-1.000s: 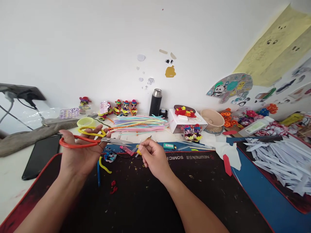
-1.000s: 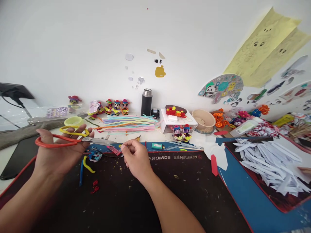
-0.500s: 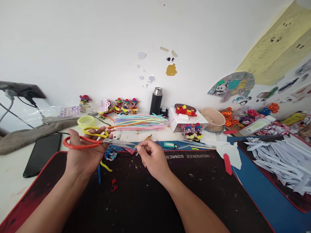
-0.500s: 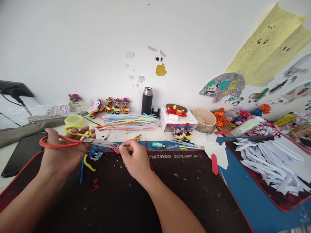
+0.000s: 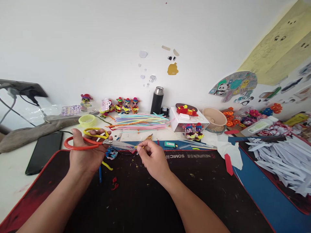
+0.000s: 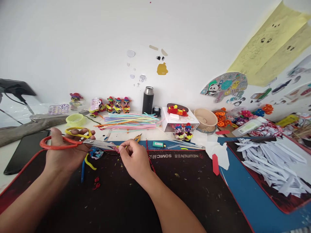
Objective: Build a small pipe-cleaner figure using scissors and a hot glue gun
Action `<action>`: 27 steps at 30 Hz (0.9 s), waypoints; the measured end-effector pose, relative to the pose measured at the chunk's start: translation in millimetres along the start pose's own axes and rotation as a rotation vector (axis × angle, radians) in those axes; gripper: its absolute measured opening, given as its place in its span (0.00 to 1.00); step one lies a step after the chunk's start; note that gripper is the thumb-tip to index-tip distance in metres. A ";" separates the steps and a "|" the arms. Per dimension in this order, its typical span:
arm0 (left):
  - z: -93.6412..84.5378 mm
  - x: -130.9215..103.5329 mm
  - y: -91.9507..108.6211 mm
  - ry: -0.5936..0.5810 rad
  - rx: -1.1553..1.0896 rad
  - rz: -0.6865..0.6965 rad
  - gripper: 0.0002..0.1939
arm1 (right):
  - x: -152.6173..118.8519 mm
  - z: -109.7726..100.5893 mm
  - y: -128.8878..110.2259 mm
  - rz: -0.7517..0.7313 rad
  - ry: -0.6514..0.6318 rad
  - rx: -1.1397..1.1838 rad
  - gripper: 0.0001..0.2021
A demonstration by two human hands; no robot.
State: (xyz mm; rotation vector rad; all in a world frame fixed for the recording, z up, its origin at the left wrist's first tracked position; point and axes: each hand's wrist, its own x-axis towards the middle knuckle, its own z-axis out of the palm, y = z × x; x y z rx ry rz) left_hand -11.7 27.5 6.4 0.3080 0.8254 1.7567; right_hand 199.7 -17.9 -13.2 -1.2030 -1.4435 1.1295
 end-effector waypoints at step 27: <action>-7.2 5.7 -5.1 -0.002 0.091 0.109 0.30 | -1.2 -2.6 -1.5 -0.048 0.008 -0.040 0.08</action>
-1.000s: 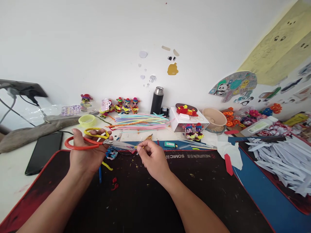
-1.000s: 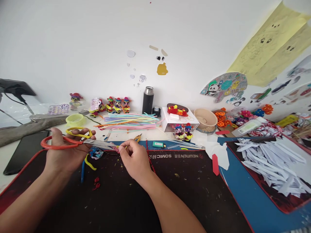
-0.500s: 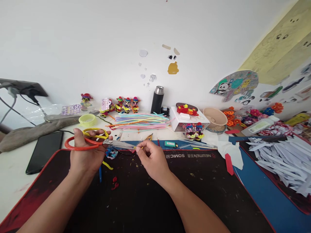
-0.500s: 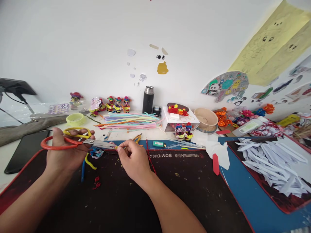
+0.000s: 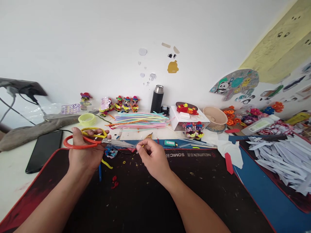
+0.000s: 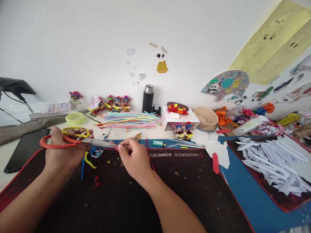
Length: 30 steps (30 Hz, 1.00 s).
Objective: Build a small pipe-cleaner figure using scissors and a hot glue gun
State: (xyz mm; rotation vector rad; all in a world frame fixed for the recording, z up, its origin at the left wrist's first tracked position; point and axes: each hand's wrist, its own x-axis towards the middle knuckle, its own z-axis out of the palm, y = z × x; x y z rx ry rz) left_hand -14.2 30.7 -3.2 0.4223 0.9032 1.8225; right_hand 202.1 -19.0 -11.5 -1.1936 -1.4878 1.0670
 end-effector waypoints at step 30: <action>-1.9 5.1 9.1 -0.052 -0.100 0.018 0.31 | -1.7 40.9 13.3 -0.115 -0.358 -0.993 0.10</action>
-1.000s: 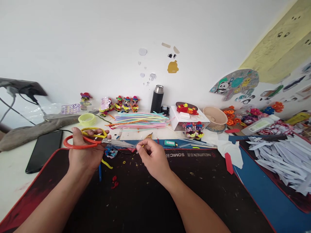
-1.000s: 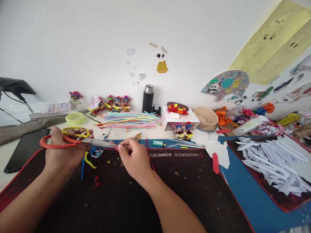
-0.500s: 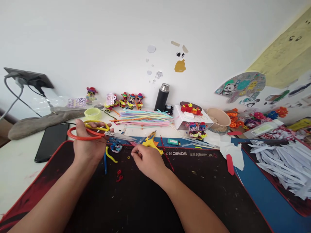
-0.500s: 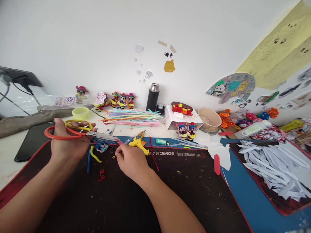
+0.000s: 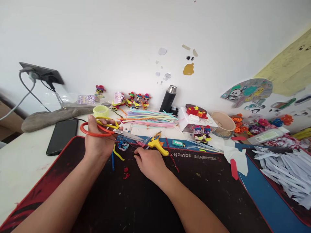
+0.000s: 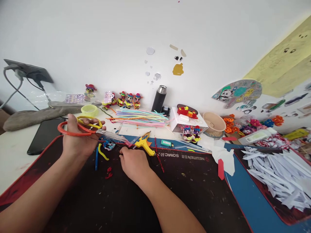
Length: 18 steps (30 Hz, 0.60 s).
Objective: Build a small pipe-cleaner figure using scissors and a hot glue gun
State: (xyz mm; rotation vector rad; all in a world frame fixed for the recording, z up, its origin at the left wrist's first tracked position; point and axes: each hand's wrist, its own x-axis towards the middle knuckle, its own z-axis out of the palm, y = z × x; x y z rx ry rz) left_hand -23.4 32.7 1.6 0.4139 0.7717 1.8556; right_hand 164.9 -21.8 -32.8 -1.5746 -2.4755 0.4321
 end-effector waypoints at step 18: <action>-7.1 11.5 1.6 0.082 0.039 0.019 0.33 | -8.9 -19.6 26.7 0.148 0.237 0.797 0.08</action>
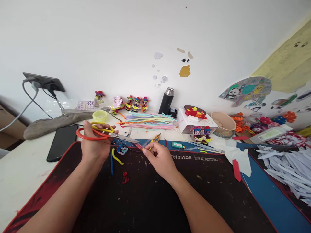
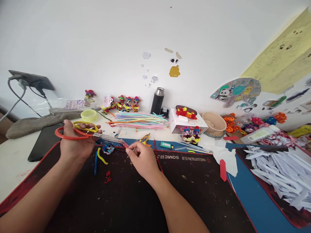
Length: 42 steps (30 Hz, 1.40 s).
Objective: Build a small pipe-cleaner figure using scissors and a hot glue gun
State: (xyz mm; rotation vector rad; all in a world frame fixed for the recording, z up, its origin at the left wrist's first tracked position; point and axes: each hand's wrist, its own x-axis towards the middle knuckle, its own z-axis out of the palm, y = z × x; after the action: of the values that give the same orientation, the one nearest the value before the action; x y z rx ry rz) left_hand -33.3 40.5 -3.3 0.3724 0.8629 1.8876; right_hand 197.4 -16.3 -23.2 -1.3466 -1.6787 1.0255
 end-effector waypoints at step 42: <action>-1.8 -8.2 -14.5 -0.064 0.091 0.013 0.28 | -4.1 1.3 -6.3 -0.043 0.091 -0.089 0.06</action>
State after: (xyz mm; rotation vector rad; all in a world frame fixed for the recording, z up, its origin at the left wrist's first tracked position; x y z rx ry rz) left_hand -21.1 36.3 -13.9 0.4922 0.9073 1.8422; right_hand 194.5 -21.3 -18.3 -1.3872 -1.6949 0.8603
